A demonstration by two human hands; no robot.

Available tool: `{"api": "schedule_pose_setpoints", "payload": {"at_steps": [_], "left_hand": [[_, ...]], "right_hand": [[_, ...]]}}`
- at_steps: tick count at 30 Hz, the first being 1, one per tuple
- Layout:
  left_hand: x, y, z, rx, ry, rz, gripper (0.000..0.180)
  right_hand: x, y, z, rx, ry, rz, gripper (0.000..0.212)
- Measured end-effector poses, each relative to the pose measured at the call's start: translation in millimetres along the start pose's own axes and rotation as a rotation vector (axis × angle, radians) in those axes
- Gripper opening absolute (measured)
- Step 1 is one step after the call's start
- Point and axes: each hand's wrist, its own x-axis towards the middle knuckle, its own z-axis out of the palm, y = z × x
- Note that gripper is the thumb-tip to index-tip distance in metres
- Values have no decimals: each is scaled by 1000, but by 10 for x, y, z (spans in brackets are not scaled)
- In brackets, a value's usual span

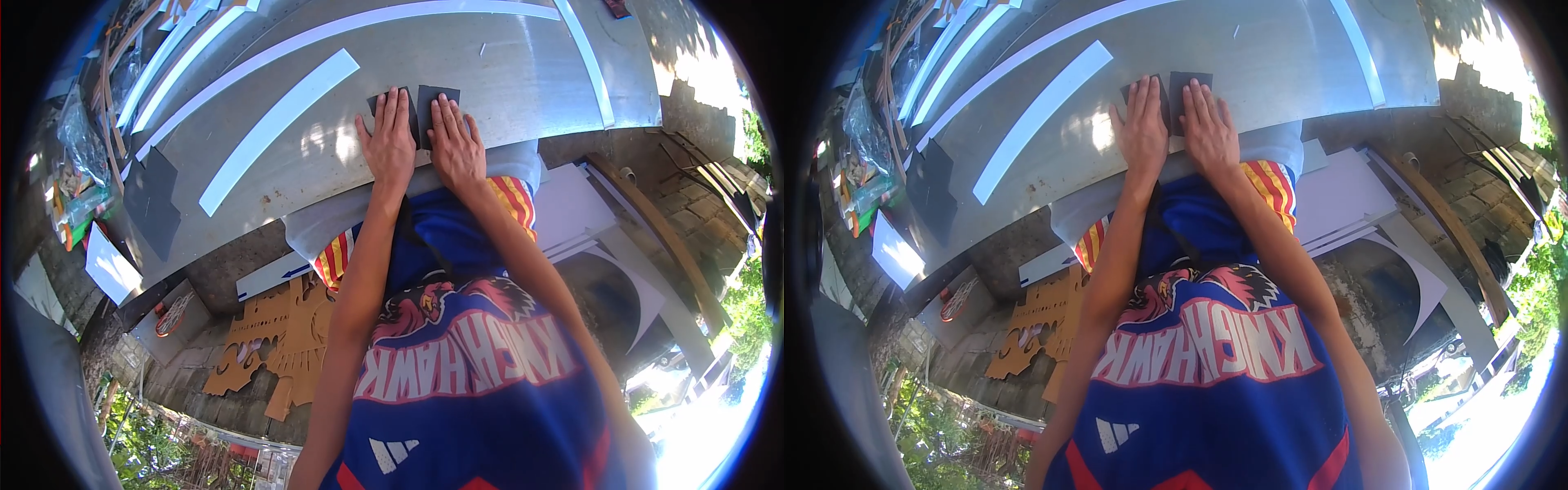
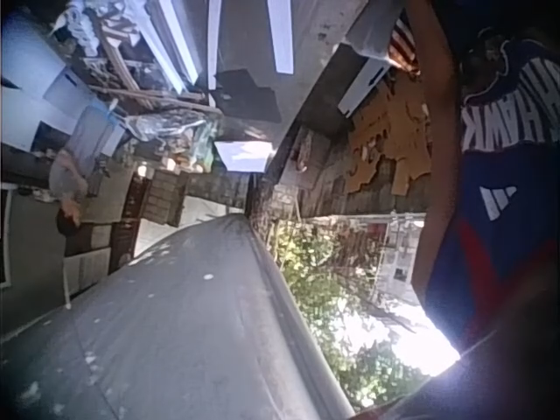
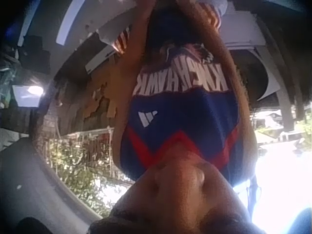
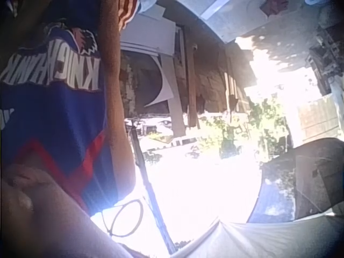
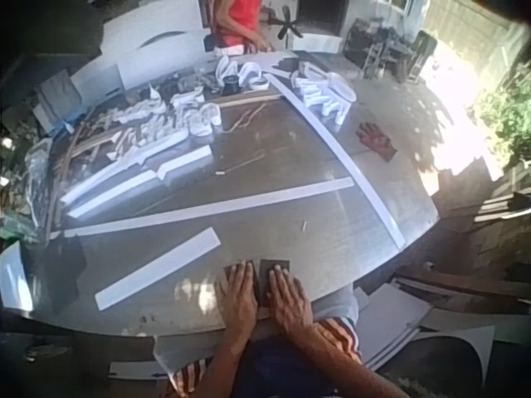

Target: Prepare and sand small vinyl or plastic pieces for signage assembly.

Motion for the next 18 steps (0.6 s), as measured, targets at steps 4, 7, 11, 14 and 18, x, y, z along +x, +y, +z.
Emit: {"api": "schedule_pose_setpoints", "payload": {"at_steps": [4,7,11,14,18], "left_hand": [[0,-12,-16,11,-2,15,41],[-4,-31,-22,23,-6,24,41],[-10,-44,-22,15,-12,33,40],[-13,-52,-31,13,-10,45,40],[-6,-67,-40,19,-12,50,41]], "right_hand": [[-17,75,-55,89,-57,-3,53],[-42,105,-98,80,-115,-24,55],[-47,115,-90,76,-127,-17,56],[-55,108,-93,59,-123,-16,56],[-50,93,-95,39,-125,-14,56]]}}
